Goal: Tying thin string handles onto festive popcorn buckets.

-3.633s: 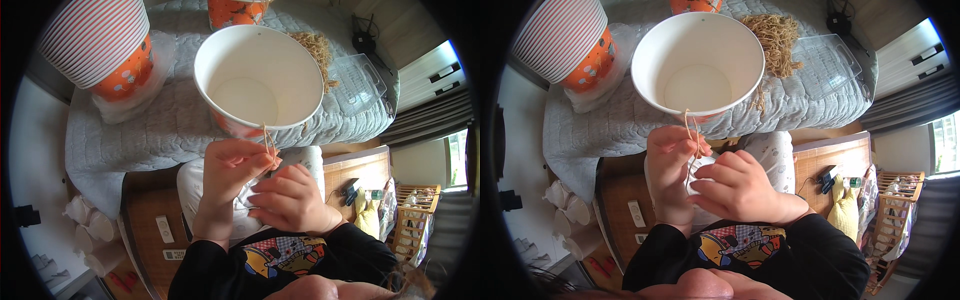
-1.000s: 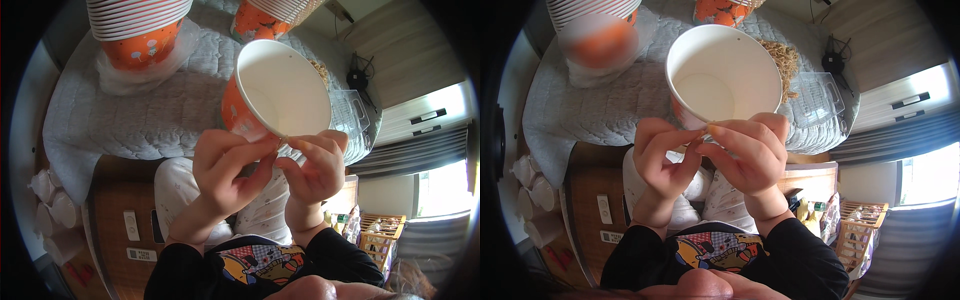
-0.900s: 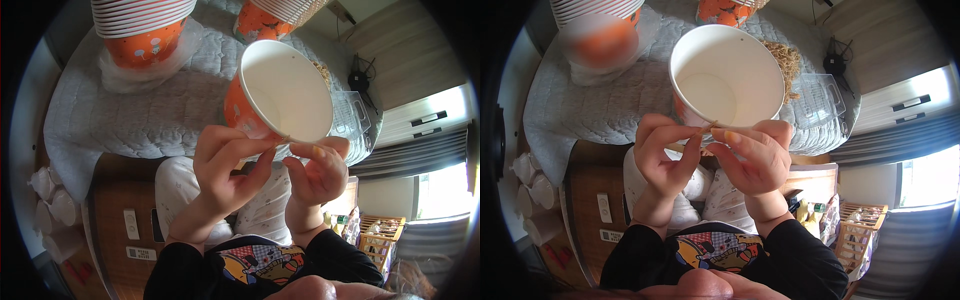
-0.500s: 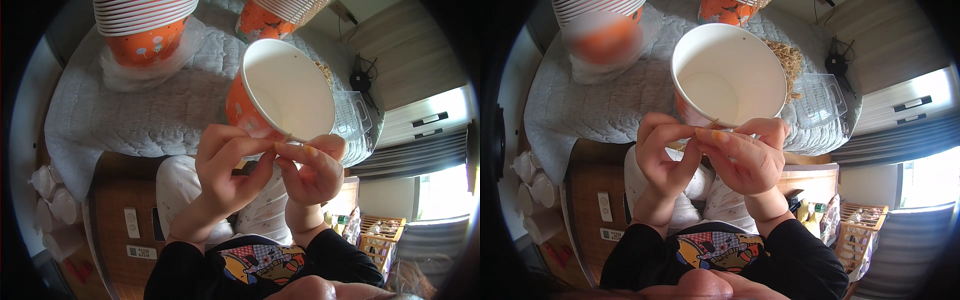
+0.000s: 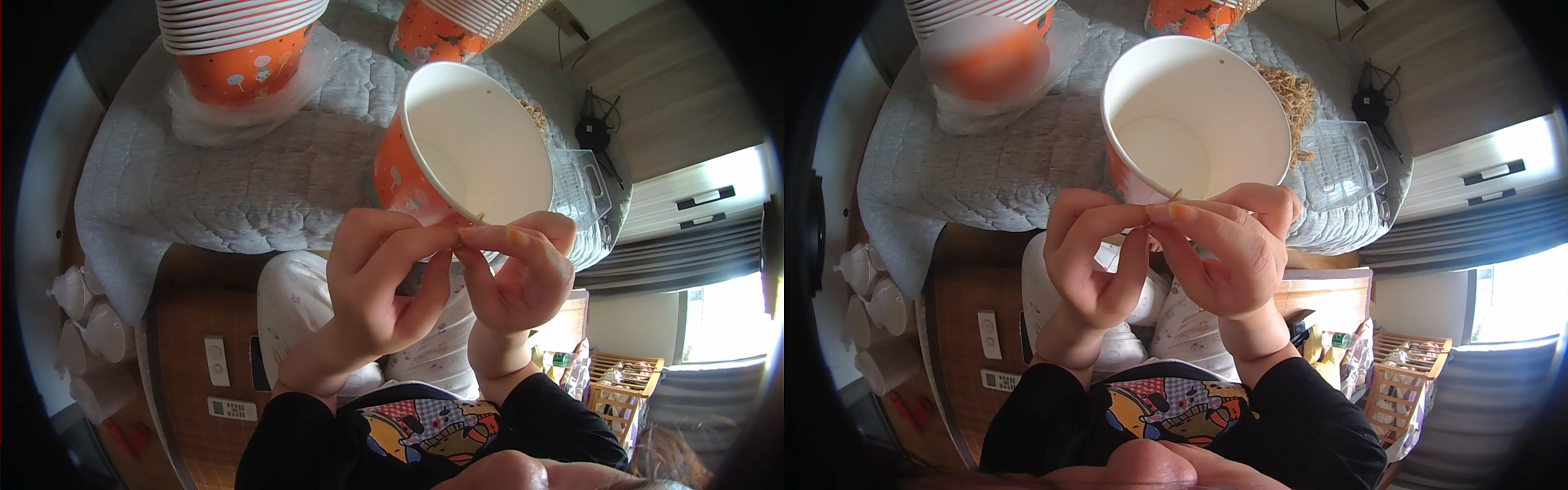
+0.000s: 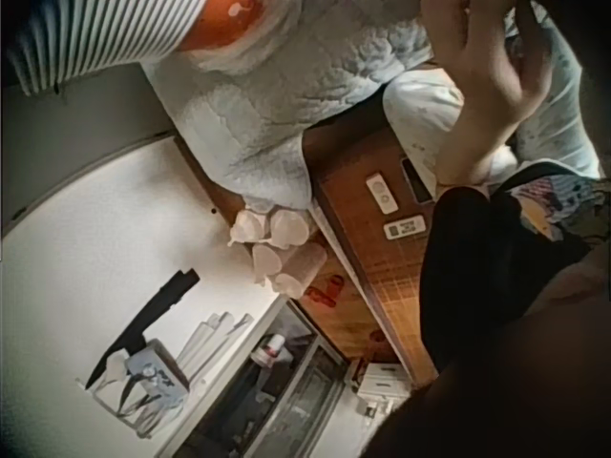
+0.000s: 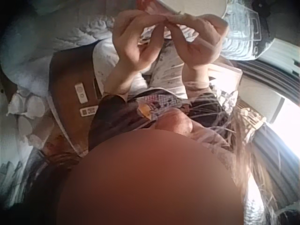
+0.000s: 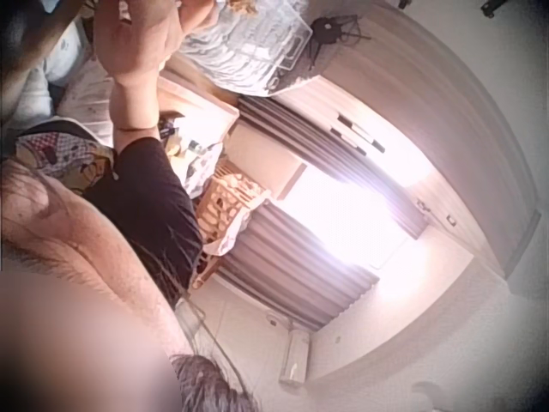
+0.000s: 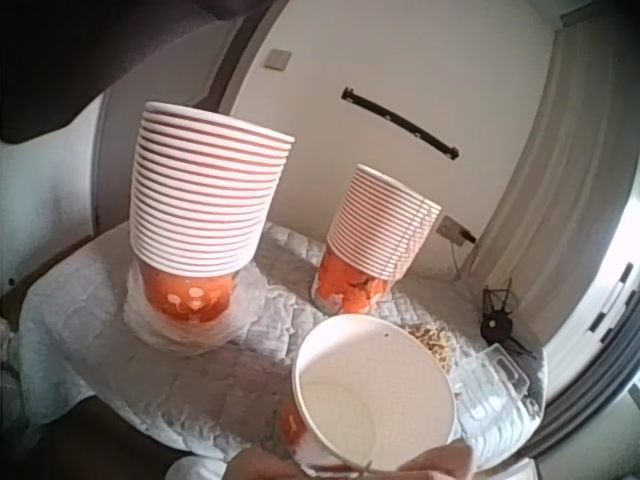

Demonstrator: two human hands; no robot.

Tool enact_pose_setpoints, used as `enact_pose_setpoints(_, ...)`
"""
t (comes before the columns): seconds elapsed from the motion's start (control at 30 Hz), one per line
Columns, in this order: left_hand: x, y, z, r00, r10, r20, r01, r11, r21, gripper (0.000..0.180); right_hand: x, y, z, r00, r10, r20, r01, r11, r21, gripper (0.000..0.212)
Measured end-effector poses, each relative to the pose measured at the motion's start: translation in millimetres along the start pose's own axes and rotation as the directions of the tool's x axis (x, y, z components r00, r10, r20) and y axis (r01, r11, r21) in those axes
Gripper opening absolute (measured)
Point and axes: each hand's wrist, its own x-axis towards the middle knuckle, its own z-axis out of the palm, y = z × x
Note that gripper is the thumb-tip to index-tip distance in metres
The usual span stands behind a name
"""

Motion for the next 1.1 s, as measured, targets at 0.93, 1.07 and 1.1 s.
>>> enact_pose_setpoints(0.93,1.3,3.0,-1.4,0.999,0.051,-0.010,-0.050,0.995,0.085,0.028,-7.5,1.2,-3.9,0.997,0.069,-0.045,-0.065,0.994,0.085,0.036)
enact_pose_setpoints(1.07,0.1,3.7,-0.4,1.000,0.008,0.001,-0.008,0.999,0.042,0.025,-7.0,1.4,-2.4,0.994,0.081,-0.079,-0.076,0.995,0.066,0.034)
enact_pose_setpoints(1.1,0.6,3.8,-0.3,1.000,0.008,0.002,-0.008,0.999,0.041,0.025,-7.0,0.3,-2.2,0.993,0.082,-0.080,-0.077,0.995,0.064,0.034)
